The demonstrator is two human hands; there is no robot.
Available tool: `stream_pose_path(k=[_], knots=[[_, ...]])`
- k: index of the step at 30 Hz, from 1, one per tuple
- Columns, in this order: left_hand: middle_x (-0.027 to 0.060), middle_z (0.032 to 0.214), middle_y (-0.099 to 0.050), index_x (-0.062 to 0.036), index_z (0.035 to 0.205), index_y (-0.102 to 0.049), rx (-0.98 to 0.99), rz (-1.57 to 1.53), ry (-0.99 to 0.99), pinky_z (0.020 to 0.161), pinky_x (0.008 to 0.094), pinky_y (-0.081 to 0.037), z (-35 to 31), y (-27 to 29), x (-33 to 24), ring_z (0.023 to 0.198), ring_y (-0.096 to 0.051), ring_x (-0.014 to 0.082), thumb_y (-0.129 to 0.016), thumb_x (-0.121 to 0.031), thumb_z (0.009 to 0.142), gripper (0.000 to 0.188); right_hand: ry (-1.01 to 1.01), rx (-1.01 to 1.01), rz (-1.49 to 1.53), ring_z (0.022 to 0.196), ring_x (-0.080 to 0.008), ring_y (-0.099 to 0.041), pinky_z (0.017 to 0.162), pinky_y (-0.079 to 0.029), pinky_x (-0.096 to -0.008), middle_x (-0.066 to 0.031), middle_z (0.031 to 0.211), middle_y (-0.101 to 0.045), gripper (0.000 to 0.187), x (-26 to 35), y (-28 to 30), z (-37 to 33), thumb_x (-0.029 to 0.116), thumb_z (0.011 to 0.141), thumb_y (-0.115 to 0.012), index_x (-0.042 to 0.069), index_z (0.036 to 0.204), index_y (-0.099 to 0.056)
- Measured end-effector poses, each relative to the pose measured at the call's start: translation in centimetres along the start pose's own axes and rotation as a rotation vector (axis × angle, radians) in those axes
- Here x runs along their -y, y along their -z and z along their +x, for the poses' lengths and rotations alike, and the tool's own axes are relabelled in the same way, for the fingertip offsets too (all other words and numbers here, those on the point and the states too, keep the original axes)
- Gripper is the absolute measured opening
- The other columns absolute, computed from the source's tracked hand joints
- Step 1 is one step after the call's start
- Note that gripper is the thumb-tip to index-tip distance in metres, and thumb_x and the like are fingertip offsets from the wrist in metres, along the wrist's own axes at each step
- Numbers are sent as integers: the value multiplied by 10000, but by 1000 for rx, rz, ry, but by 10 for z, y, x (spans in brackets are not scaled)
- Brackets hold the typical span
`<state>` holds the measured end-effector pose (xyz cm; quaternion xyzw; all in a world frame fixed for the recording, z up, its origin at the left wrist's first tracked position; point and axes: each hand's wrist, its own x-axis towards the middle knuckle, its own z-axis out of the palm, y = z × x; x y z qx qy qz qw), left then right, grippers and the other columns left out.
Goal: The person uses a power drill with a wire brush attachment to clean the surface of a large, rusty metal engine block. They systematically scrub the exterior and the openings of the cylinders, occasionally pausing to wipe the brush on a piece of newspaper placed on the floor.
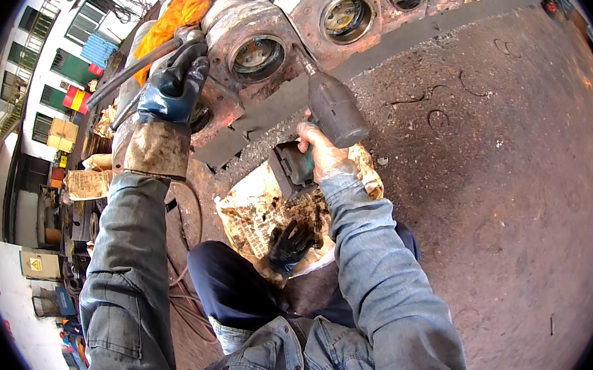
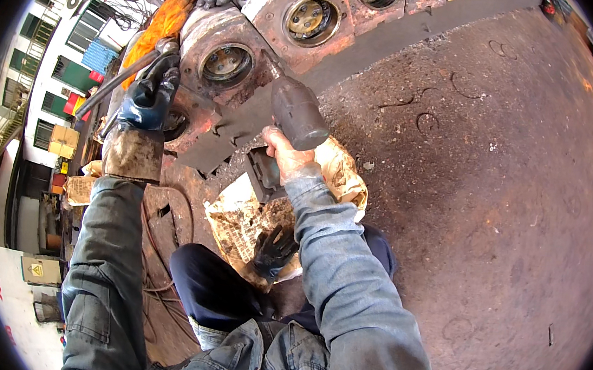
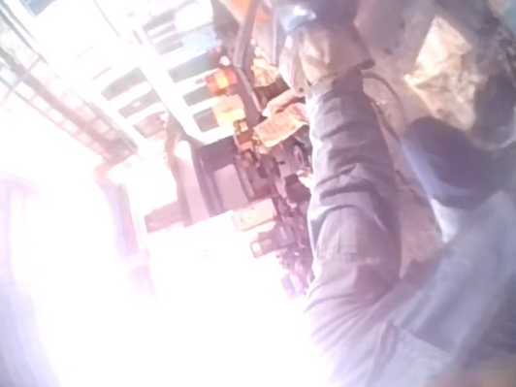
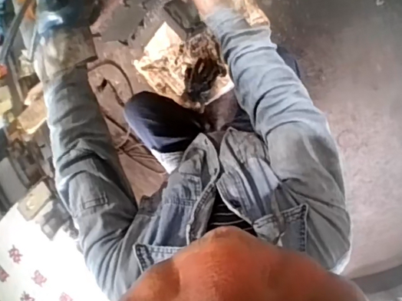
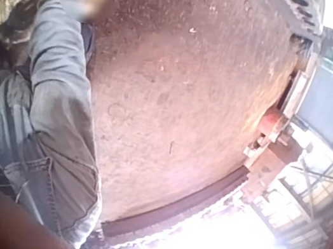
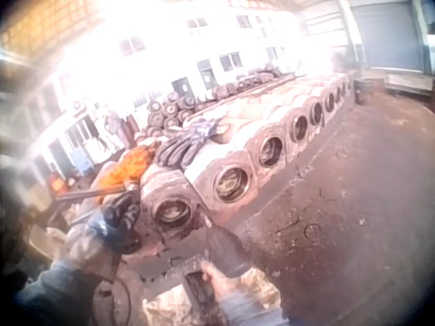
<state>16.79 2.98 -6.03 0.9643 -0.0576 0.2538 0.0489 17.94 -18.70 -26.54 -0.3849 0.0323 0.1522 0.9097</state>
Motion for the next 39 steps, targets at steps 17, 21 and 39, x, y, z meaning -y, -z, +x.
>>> stream_pose_path(k=[17, 21, 39], knots=[[150, 1381, -583, -28, 1299, -609, -40, -15, -119, 1127, 374, -366, -5, 1, 0, 1341, -497, 270, -602, -53, 962, 339, -18, 155, -41, 827, -188, -612, 692, -510, -361, -65, 936, -650, 418, 25, 5, 1, 90, 812, -724, 38, 1214, -621], [148, 1374, -590, -29, 1288, -620, -10, -37, -48, 1134, 371, -358, 1, 1, -17, 1354, -486, 271, -597, -60, 967, 323, -275, 272, 372, 649, -159, -498, 668, -426, -319, -52, 766, -553, 422, 19, 18, 11, 116, 892, -612, -12, 1278, -500], [151, 1363, -590, -30, 1304, -610, 16, 12, 3, 1129, 371, -365, -1, 0, -16, 1336, -497, 274, -612, -73, 959, 348, -37, 113, 53, 572, -111, -542, 540, -457, -262, -32, 782, -621, 203, 34, 10, 7, 20, 816, -713, 18, 1003, -631]])
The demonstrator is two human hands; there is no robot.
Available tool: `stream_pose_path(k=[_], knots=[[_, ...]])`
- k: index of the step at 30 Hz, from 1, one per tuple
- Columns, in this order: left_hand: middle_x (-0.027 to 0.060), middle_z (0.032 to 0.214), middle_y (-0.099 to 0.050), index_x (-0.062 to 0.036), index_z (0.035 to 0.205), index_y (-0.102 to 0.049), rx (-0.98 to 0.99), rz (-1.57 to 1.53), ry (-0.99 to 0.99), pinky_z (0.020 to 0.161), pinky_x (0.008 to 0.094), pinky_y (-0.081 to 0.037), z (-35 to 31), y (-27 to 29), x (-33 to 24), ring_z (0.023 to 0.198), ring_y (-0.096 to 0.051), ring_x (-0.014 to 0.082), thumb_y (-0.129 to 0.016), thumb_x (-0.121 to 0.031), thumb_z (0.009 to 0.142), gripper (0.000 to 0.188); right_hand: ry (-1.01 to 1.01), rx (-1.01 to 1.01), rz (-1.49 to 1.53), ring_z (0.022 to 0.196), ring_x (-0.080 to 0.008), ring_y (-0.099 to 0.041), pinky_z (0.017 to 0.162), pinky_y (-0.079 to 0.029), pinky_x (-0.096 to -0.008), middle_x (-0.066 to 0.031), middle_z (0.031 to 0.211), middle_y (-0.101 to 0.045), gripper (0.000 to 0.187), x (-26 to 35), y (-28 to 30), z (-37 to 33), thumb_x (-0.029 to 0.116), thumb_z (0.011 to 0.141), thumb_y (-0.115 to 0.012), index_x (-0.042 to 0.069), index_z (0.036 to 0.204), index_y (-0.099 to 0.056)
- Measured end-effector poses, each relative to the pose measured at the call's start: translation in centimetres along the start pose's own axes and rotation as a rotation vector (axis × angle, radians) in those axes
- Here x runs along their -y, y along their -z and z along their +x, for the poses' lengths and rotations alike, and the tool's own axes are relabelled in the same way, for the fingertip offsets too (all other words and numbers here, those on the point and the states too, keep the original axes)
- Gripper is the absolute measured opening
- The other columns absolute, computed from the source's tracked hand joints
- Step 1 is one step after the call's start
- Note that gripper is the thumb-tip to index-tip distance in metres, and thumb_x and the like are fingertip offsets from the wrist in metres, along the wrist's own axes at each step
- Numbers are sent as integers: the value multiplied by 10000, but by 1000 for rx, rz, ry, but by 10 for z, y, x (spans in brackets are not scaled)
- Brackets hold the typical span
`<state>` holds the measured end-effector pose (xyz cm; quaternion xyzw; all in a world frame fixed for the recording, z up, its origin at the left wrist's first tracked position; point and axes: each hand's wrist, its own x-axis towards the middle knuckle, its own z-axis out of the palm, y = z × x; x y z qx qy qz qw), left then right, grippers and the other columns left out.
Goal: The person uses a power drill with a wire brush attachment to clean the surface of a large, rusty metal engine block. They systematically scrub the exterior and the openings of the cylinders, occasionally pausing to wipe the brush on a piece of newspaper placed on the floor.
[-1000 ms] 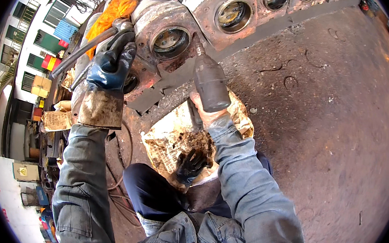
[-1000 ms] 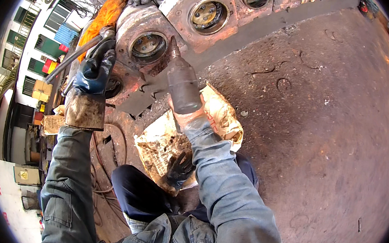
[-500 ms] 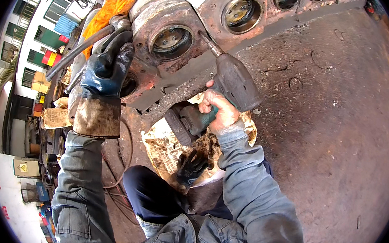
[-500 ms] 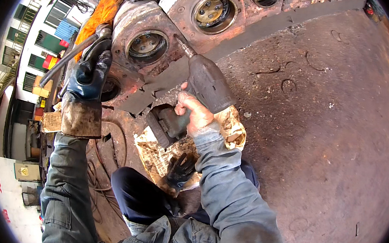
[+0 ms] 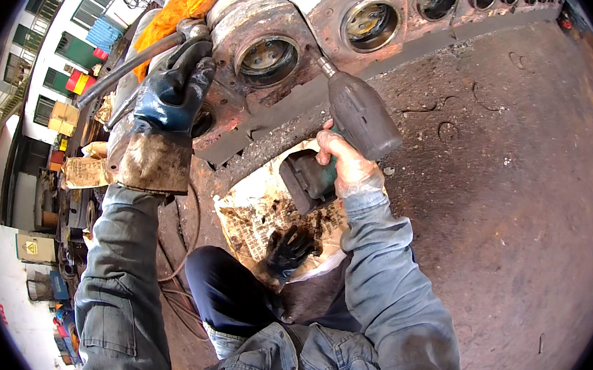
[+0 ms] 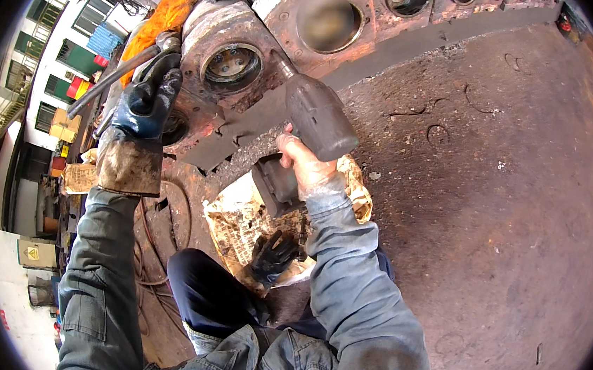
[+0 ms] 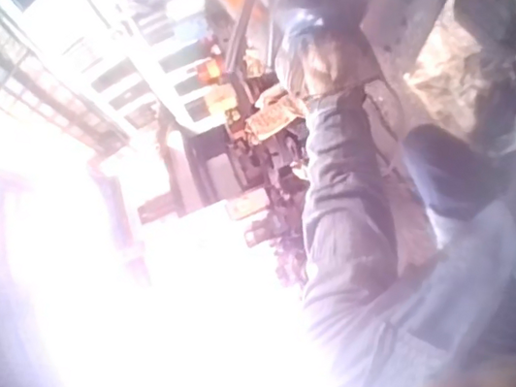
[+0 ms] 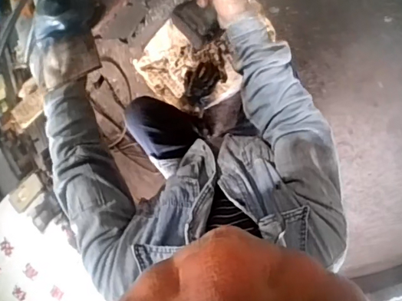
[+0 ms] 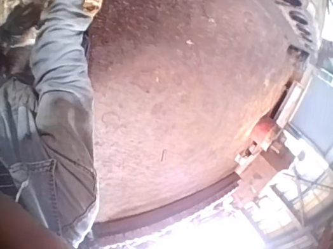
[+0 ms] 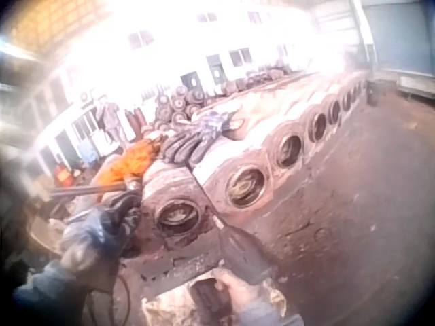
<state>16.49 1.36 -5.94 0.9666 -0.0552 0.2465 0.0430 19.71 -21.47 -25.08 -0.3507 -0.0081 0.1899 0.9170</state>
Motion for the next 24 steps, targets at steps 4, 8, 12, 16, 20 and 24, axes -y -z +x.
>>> stream_pose_path(k=[4, 8, 12, 16, 20, 24], knots=[[153, 1333, -607, -60, 1290, -619, -87, 0, -85, 1110, 389, -392, -3, 6, 12, 1302, -528, 286, -606, -146, 965, 336, -42, 128, -47, 581, -144, -562, 587, -465, -291, -64, 741, -624, 314, 31, -8, -2, 50, 802, -700, -59, 1086, -621], [152, 1325, -610, -63, 1285, -620, -70, 14, -59, 1103, 393, -398, -2, 6, 4, 1290, -534, 292, -604, -161, 961, 338, 158, 91, -65, 576, -161, -571, 550, -468, -293, -90, 758, -649, 351, 61, -27, -26, 35, 773, -711, -56, 1103, -631], [152, 1318, -613, -67, 1280, -621, -56, 48, -43, 1096, 397, -403, -6, 16, -5, 1278, -541, 297, -602, -177, 958, 341, 133, 157, -23, 547, -150, -521, 536, -451, -300, -61, 689, -573, 350, 61, -43, -20, 31, 778, -703, -30, 1112, -615], [152, 1310, -616, -71, 1275, -622, -48, 70, -33, 1089, 402, -408, -11, 22, -9, 1266, -547, 302, -600, -193, 954, 344, 77, 164, 23, 536, -148, -494, 535, -439, -298, -41, 667, -528, 343, 46, -51, -16, 46, 790, -704, -24, 1113, -610], [152, 1303, -619, -75, 1270, -623, -44, 64, -32, 1082, 406, -414, -7, 19, -10, 1254, -554, 307, -599, -209, 951, 347, 13, 184, 122, 585, -141, -504, 600, -447, -299, -29, 674, -526, 379, 25, -42, -9, 72, 822, -694, -21, 1174, -590], [152, 1296, -622, -78, 1266, -624, -35, 76, -24, 1075, 411, -419, -8, 24, -8, 1242, -560, 312, -597, -224, 948, 351, 22, 201, 61, 623, -137, -517, 633, -446, -295, -27, 720, -552, 444, 10, -47, -11, 88, 839, -688, -29, 1242, -545]])
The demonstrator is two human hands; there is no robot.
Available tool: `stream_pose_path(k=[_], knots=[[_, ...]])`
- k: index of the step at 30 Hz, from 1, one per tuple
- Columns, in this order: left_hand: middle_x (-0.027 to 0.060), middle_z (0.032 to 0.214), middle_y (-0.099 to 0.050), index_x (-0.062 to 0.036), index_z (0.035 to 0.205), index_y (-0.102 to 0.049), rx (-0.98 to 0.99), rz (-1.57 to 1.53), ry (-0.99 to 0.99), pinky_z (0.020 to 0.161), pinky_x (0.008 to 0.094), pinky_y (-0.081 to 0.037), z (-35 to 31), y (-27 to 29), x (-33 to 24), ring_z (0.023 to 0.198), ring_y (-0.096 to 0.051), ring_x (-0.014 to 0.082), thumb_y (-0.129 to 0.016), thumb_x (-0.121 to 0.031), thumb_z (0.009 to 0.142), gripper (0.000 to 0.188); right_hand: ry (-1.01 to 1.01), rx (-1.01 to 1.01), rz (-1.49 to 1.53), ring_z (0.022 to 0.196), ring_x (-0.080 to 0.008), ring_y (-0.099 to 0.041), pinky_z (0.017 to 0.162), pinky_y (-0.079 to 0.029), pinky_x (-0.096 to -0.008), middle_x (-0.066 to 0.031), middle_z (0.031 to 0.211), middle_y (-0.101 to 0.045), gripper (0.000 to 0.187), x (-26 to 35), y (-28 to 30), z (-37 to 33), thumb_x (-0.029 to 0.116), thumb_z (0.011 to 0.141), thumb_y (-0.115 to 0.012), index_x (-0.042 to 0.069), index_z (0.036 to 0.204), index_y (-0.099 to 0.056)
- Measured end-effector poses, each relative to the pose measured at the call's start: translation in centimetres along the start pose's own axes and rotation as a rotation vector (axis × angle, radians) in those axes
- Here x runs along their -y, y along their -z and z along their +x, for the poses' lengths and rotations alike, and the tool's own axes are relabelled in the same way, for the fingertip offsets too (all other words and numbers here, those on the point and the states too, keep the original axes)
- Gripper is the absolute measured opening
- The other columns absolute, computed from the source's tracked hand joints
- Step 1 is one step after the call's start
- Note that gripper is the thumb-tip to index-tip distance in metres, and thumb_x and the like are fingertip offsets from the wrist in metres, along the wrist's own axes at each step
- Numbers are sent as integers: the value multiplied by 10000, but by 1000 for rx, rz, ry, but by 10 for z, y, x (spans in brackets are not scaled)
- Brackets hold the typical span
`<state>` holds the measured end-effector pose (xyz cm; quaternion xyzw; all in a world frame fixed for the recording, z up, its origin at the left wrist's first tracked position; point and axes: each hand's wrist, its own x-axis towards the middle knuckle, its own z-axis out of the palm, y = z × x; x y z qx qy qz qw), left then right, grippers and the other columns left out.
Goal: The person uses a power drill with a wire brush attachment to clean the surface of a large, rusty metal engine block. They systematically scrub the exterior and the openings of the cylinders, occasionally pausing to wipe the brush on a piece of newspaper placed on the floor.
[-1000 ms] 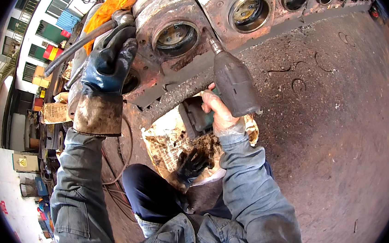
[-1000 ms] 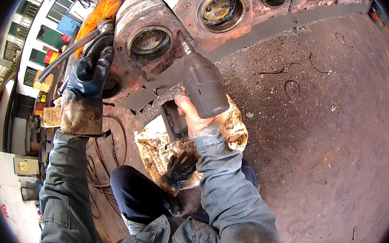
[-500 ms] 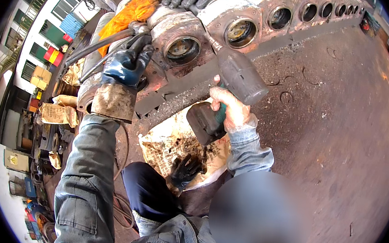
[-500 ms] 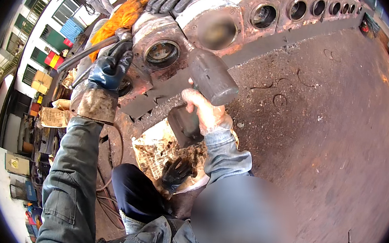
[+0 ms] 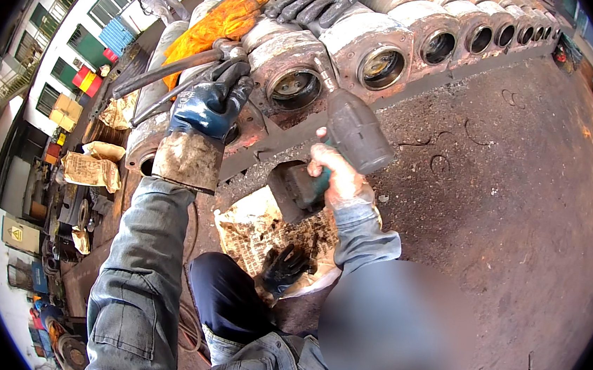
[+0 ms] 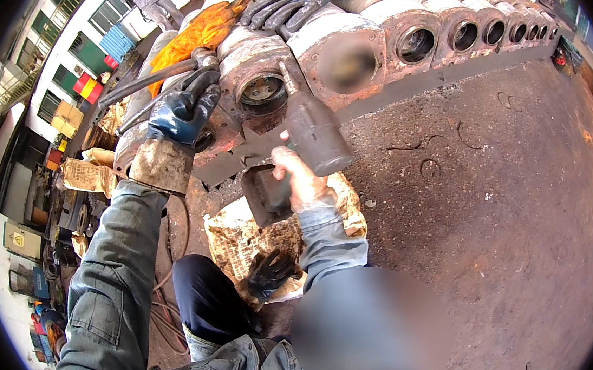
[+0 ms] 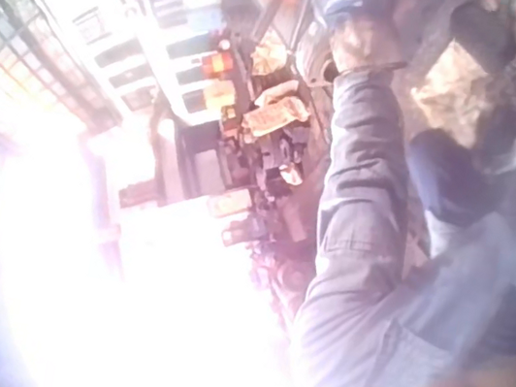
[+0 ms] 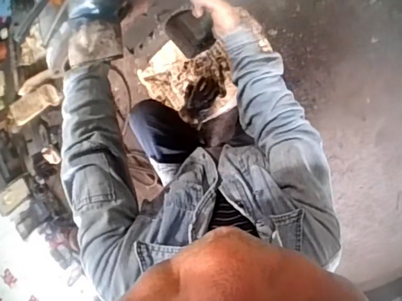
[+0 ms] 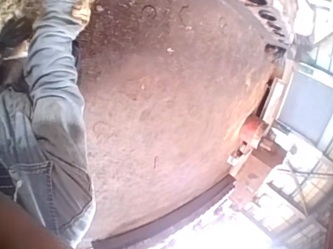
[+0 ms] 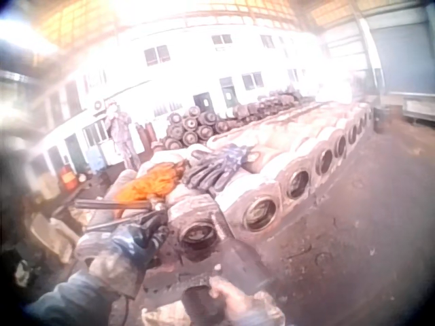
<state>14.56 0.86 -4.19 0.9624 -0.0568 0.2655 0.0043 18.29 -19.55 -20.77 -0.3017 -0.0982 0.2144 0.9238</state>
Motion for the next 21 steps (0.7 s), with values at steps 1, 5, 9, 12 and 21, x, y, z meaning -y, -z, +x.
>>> stream_pose_path(k=[1, 5, 9, 12, 21], knots=[[152, 1294, -623, -79, 1264, -624, 1, 3, 2, 1074, 412, -421, 0, 1, 0, 1239, -562, 314, -597, -228, 947, 352, 27, 17, 18, 640, -138, -534, 639, -447, -281, -36, 746, -576, 414, -10, -1, 1, 83, 844, -679, -25, 1224, -556], [152, 1286, -626, -83, 1260, -625, 9, 22, 11, 1067, 417, -426, -3, 4, -1, 1227, -568, 319, -595, -244, 943, 356, 166, -77, -308, 608, -128, -557, 587, -459, -280, -32, 787, -628, 310, -20, -8, -1, 29, 807, -726, 1, 1099, -624], [152, 1279, -629, -87, 1255, -626, 23, 25, 13, 1060, 421, -431, 2, -3, -3, 1215, -574, 324, -593, -260, 940, 361, 312, -116, -569, 620, -120, -568, 581, -461, -276, -11, 782, -632, 213, -38, 20, 8, 59, 810, -757, 32, 1003, -669], [152, 1273, -631, -90, 1251, -627, 55, 106, 54, 1054, 424, -435, 0, 19, -5, 1206, -579, 328, -592, -271, 937, 365, 150, -115, -399, 659, -103, -553, 610, -460, -257, 0, 813, -626, 372, -25, 2, -7, 93, 841, -736, 34, 1201, -661], [148, 1264, -636, -104, 1252, -624, 45, 100, 52, 1046, 428, -443, 5, 36, -3, 1198, -584, 336, -588, -287, 936, 367, -3, -106, -340, 588, -153, -566, 527, -460, -283, -63, 891, -662, 356, 58, -25, -1, -17, 751, -729, 14, 1094, -640]])
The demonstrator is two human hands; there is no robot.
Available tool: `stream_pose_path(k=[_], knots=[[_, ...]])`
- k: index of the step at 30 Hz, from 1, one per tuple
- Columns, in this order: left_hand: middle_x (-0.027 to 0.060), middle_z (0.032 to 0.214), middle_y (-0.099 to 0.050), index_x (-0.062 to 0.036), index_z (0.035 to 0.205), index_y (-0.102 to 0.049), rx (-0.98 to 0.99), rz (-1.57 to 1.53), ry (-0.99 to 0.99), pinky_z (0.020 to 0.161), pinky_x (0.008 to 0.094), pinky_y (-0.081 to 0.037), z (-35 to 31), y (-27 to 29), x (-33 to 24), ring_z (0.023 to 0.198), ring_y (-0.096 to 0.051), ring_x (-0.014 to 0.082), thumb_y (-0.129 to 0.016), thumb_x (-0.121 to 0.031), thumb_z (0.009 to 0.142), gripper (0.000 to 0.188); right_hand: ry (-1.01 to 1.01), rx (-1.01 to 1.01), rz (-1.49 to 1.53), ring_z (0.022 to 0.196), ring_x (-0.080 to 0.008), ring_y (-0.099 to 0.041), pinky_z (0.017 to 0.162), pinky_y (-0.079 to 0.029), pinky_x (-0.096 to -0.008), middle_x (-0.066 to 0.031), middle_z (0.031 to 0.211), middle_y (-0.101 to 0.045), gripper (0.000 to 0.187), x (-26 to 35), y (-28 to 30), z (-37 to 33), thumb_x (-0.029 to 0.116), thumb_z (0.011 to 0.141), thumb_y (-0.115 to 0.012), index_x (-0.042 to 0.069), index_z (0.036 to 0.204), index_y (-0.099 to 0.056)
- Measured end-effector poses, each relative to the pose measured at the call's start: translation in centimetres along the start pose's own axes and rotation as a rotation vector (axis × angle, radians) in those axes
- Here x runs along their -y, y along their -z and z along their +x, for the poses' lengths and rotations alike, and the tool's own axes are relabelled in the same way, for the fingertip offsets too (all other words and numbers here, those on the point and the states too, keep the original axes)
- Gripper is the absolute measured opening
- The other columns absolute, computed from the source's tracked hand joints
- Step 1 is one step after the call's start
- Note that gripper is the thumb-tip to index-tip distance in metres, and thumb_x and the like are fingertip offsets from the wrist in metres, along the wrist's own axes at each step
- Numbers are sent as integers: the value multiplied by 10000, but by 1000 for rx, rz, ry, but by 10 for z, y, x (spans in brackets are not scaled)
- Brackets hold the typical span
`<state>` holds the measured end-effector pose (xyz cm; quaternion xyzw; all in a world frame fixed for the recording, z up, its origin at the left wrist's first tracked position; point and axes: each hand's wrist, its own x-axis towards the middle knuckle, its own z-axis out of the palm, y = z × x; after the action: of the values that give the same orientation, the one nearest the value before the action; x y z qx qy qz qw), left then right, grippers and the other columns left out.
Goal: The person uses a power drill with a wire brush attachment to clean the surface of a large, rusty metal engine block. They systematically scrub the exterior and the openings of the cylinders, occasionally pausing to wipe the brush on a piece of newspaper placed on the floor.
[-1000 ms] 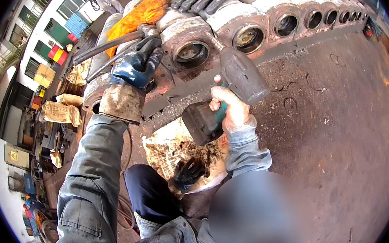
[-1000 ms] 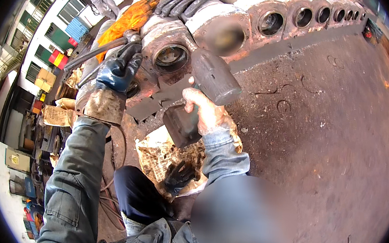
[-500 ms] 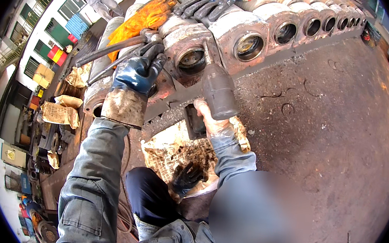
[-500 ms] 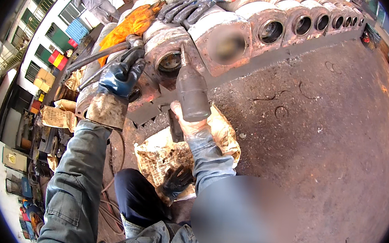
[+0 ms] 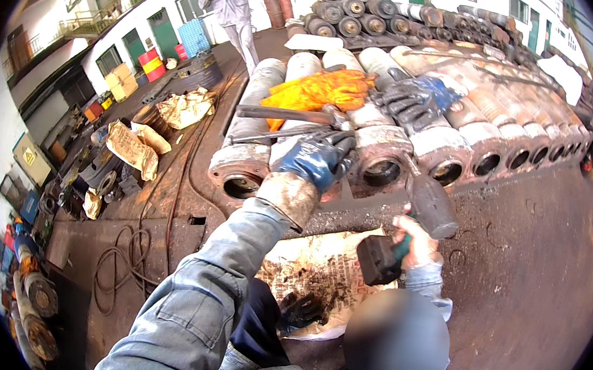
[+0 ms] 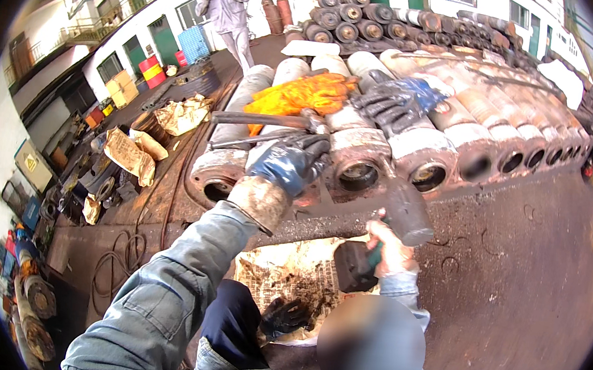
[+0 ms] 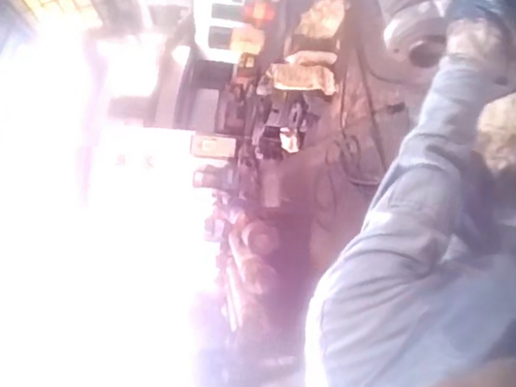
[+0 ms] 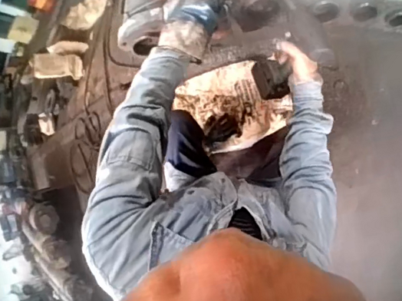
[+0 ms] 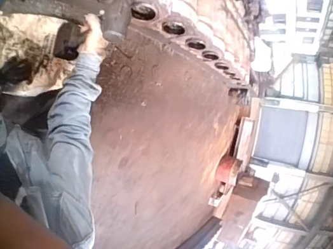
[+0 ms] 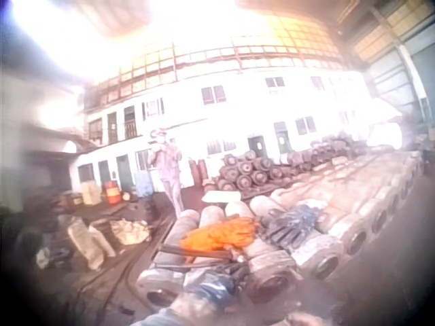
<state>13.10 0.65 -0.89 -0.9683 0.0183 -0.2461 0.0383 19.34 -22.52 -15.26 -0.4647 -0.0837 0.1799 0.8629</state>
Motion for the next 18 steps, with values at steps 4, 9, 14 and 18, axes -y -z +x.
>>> stream_pose_path(k=[4, 9, 14, 18], knots=[[166, 1255, -634, -98, 1259, -618, -34, -40, -51, 1027, 442, -451, 8, 2, -8, 1185, -586, 353, -591, -280, 938, 371, 21, -12, -49, 617, -150, -577, 536, -462, -279, -66, 922, -664, 377, 8, 17, 10, -21, 758, -727, 14, 1122, -635], [175, 1206, -657, -84, 1201, -647, 110, -8, 11, 983, 450, -477, 7, 0, -30, 1126, -613, 375, -642, -280, 911, 349, 103, -95, -76, 589, -127, -565, 506, -469, -276, -59, 995, -677, 364, -44, 12, 9, -7, 800, -765, 27, 1144, -651], [178, 1213, -654, -83, 1204, -652, -79, -26, -81, 1000, 443, -469, 3, -25, -18, 1163, -596, 377, -668, -275, 907, 354, 158, -72, -54, 576, -128, -544, 527, -460, -277, -34, 779, -616, 272, -47, 10, 0, -7, 802, -734, 21, 1048, -620], [179, 1205, -660, -62, 1205, -657, -114, -65, -79, 1005, 443, -470, 0, -31, -12, 1160, -605, 363, -662, -251, 909, 352, 93, -22, 158, 555, -119, -545, 528, -452, -261, -30, 758, -617, 226, -46, 9, 4, 21, 818, -730, 1, 1016, -623]])
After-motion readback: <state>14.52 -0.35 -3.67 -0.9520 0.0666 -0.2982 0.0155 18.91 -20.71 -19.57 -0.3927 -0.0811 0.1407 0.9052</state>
